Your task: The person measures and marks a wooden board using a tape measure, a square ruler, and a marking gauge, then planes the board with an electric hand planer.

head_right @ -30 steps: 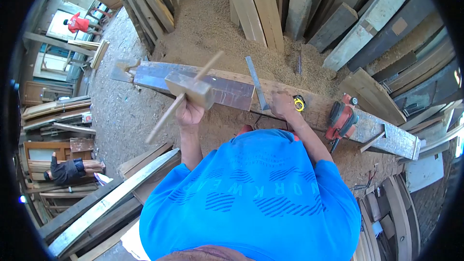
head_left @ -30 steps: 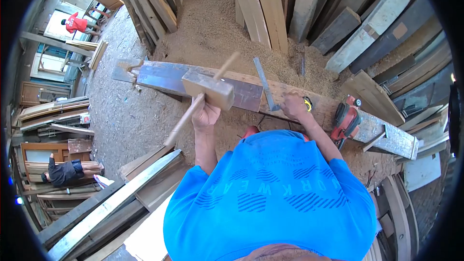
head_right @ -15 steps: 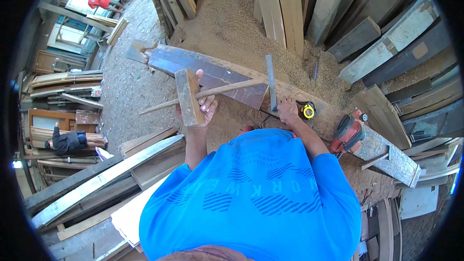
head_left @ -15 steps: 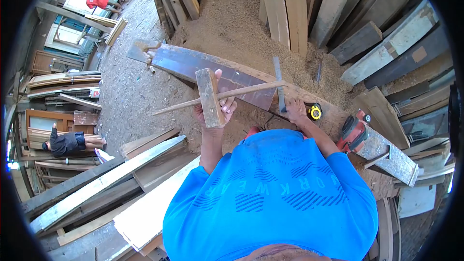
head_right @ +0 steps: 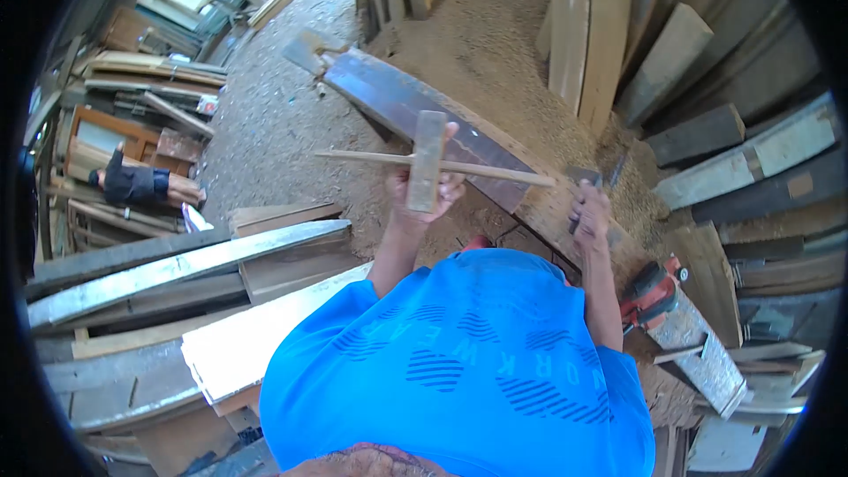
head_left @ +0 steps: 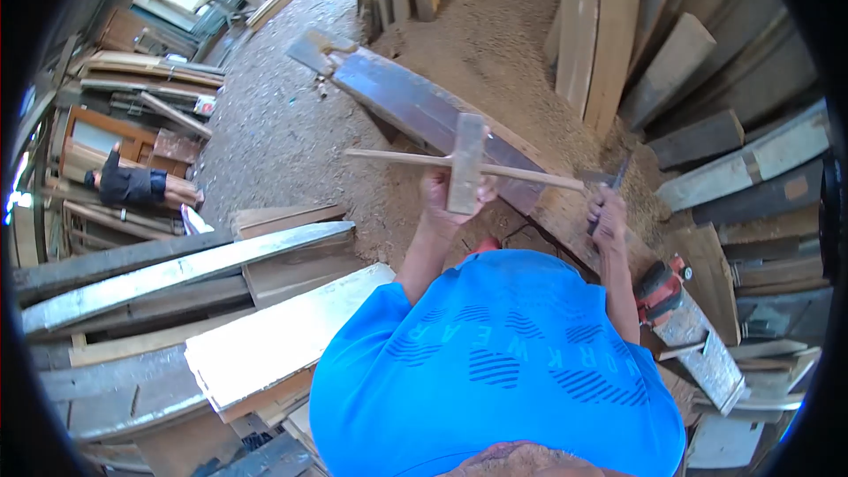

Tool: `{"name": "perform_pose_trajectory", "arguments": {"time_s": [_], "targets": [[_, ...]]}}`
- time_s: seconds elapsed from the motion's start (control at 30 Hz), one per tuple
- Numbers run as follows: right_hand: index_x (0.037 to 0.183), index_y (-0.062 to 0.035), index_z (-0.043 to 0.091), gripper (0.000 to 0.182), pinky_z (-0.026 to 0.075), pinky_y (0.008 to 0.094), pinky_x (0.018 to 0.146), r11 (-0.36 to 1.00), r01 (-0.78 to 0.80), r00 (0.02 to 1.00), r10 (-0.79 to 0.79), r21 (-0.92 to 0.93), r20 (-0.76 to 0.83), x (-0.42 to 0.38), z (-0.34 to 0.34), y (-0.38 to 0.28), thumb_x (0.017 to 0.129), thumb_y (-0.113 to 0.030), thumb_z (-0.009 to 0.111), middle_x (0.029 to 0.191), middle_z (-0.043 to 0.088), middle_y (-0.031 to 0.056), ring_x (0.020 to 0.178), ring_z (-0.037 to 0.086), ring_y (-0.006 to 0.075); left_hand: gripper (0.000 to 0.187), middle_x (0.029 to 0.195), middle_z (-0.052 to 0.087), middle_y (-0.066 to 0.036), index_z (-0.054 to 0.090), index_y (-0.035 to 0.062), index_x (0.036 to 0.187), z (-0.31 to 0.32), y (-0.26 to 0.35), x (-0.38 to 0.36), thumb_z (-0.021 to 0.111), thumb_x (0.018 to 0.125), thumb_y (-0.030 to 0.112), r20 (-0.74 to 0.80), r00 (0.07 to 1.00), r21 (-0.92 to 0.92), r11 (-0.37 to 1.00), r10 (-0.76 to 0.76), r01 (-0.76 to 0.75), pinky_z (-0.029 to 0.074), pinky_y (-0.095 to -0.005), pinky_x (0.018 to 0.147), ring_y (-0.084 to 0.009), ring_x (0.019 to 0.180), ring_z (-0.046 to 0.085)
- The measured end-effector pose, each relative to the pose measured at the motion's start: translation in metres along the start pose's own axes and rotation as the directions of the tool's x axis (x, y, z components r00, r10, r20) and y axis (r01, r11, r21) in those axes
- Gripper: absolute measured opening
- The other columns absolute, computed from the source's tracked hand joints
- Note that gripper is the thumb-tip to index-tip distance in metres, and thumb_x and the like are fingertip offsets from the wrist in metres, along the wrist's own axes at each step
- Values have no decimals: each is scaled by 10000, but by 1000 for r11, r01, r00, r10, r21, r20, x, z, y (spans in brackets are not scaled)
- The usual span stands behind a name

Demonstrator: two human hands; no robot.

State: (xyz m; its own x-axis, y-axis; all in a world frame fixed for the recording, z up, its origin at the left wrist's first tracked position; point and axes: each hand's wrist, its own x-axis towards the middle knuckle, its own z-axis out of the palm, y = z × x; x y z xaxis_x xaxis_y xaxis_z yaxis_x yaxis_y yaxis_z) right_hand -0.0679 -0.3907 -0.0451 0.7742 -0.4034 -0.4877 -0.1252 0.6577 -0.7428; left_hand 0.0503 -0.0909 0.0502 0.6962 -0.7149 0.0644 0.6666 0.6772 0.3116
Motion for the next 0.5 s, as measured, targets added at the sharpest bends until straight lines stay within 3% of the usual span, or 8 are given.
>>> {"name": "perform_pose_trajectory", "arguments": {"time_s": [0.07,0.13,0.17,0.2,0.23,0.3,0.33,0.5], "targets": [[939,-54,587,217,318,242,398,999,-11,999,9,44,53,-19,10,-20,976,-266,622,616,462,-39,454,387,54,837,986,685,-115,386,95,1516,-5,-2,-1,680,828,471,-82,996,41,999,-27,31,485,-384,645,-250,752,630],[987,-27,624,299,318,235,402,986,60,988,-36,-156,148,-41,29,-32,992,-326,619,631,483,-45,453,390,52,769,1026,689,-116,454,85,1462,-2,-9,-3,697,828,448,-187,981,74,996,-42,57,489,-396,638,-265,766,650],[1012,-14,642,344,318,231,404,963,102,979,-53,-251,194,-49,38,-34,1000,-357,618,638,494,-47,453,392,50,741,1039,691,-120,470,84,1439,-6,-11,-2,704,831,437,-151,988,80,995,-41,53,502,-409,646,-270,776,661],[1128,22,641,384,333,210,427,915,100,980,-22,-390,199,-52,42,-36,1027,-342,577,666,506,-63,475,404,32,713,1052,693,-123,485,83,1417,-13,-12,-2,711,834,425,-115,993,88,995,-40,50,515,-421,654,-275,786,673],[1110,22,646,384,330,208,428,894,130,967,-18,-430,255,-52,42,-34,1024,-346,582,661,502,-67,475,402,29,685,1066,694,-127,501,82,1395,-17,-13,-1,718,836,413,-79,996,95,994,-40,48,528,-433,661,-280,796,685],[1072,23,656,387,324,202,429,844,194,932,0,-500,362,-50,41,-30,1019,-356,593,650,493,-73,476,399,23,643,1089,695,-132,505,74,1385,-7,-14,-2,719,865,384,-154,988,90,995,-27,41,576,-474,687,-283,808,712],[1057,5,687,415,309,202,434,861,178,924,20,-476,382,-50,39,-30,953,-397,686,695,603,-22,487,423,18,621,1095,695,-134,515,71,1375,-5,-13,-3,714,874,379,-132,991,109,993,-36,51,584,-478,690,-285,815,717],[1019,-42,698,352,337,198,455,829,224,879,54,-513,473,-55,39,-34,909,-374,736,756,667,8,507,452,26,537,1087,703,-146,568,49,1325,-17,-14,-11,649,923,395,-170,984,66,996,-53,65,591,-470,667,-294,805,721]]}}
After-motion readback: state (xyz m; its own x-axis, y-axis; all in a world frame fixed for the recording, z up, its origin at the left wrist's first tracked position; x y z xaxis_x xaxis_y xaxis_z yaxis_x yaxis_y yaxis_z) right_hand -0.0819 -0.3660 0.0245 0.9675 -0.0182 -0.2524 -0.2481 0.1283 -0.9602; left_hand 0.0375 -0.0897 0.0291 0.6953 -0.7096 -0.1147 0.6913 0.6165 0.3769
